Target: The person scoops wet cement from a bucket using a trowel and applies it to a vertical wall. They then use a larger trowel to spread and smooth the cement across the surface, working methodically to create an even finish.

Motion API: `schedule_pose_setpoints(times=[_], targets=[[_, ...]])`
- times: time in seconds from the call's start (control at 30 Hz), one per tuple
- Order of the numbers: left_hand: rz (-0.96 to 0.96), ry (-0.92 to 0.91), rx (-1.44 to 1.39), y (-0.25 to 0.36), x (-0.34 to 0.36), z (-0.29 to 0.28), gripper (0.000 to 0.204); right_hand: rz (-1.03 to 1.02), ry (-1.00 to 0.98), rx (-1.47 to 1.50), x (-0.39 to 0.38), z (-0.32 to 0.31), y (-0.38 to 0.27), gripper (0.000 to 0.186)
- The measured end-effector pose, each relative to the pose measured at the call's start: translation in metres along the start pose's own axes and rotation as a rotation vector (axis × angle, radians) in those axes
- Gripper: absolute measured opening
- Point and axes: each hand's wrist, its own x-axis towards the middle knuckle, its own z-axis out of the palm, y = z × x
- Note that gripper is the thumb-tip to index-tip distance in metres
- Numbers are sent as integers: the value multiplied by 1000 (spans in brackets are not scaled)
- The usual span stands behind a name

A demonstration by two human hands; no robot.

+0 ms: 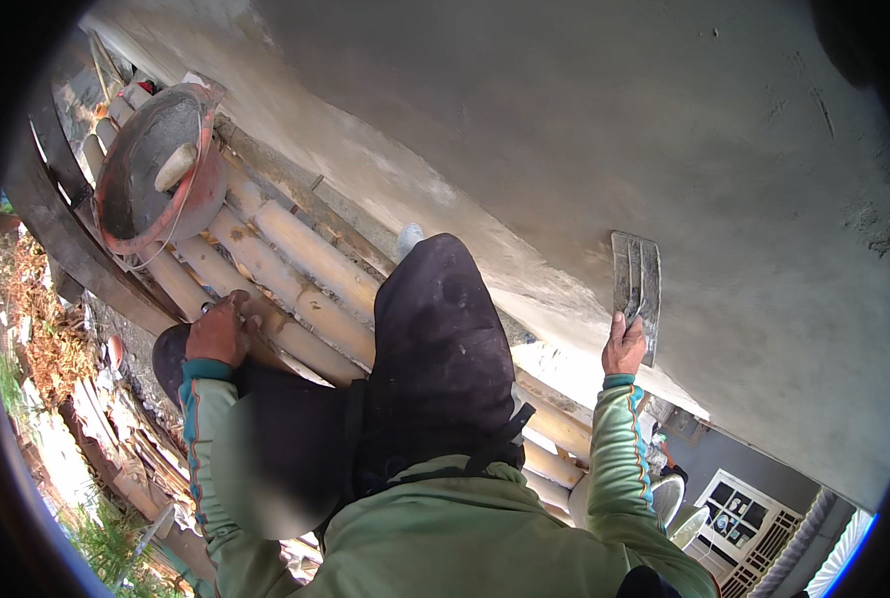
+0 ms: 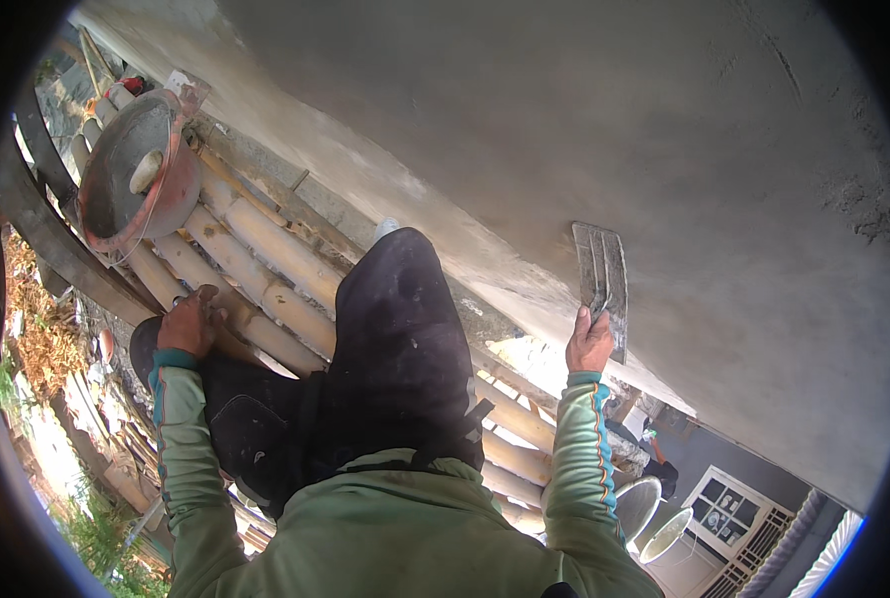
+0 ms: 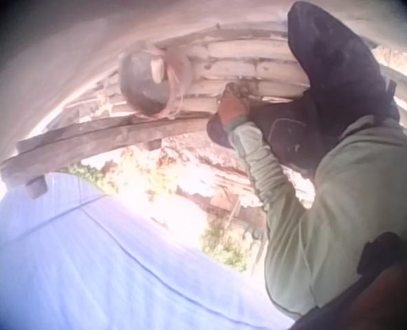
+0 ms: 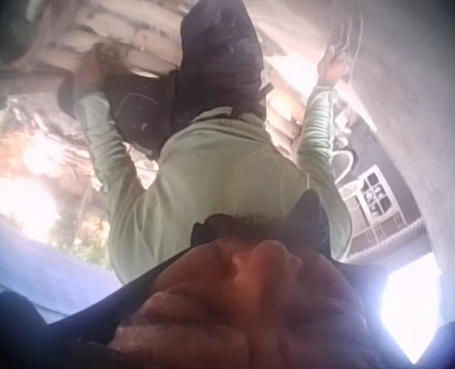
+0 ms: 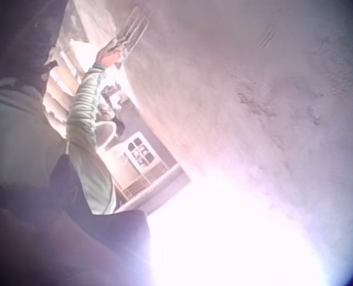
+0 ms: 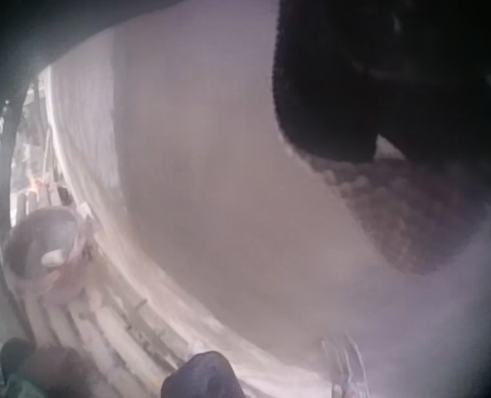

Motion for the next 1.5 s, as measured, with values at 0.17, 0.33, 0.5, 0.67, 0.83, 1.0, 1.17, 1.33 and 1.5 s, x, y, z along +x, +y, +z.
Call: schedule_pose_setpoints(times=[0.17, 0.33, 0.5, 0.67, 0.83, 1.0, 1.17, 1.33, 1.5], targets=[[-51, -35, -44, -2, -7, -7, 40, -84, 12, 85, 9, 24, 27, 41], [15, 5, -25, -5, -2, 4, 41, -50, -44, 22, 25, 51, 114, 38], [11, -7, -68, -4, -1, 3, 41, 105, -241, -206, -12, 41, 172, 54], [-24, -51, -34, 9, 7, -1, 41, 60, -127, 28, -50, 12, 159, 43], [-44, -29, 44, -8, -5, 2, 41, 8, -27, 588, 12, 1, 14, 39], [-69, -46, -44, 11, 3, 0, 41, 154, -43, 553, 15, 57, 121, 37], [-32, -43, 26, 0, 0, 5, 41, 370, -246, 183, -41, 90, 150, 39], [-27, -44, 64, 2, -4, 2, 38, 124, -46, 481, -21, 86, 82, 36], [6, -15, 8, -1, -7, -3, 38, 271, -101, 456, 25, 113, 103, 38]])
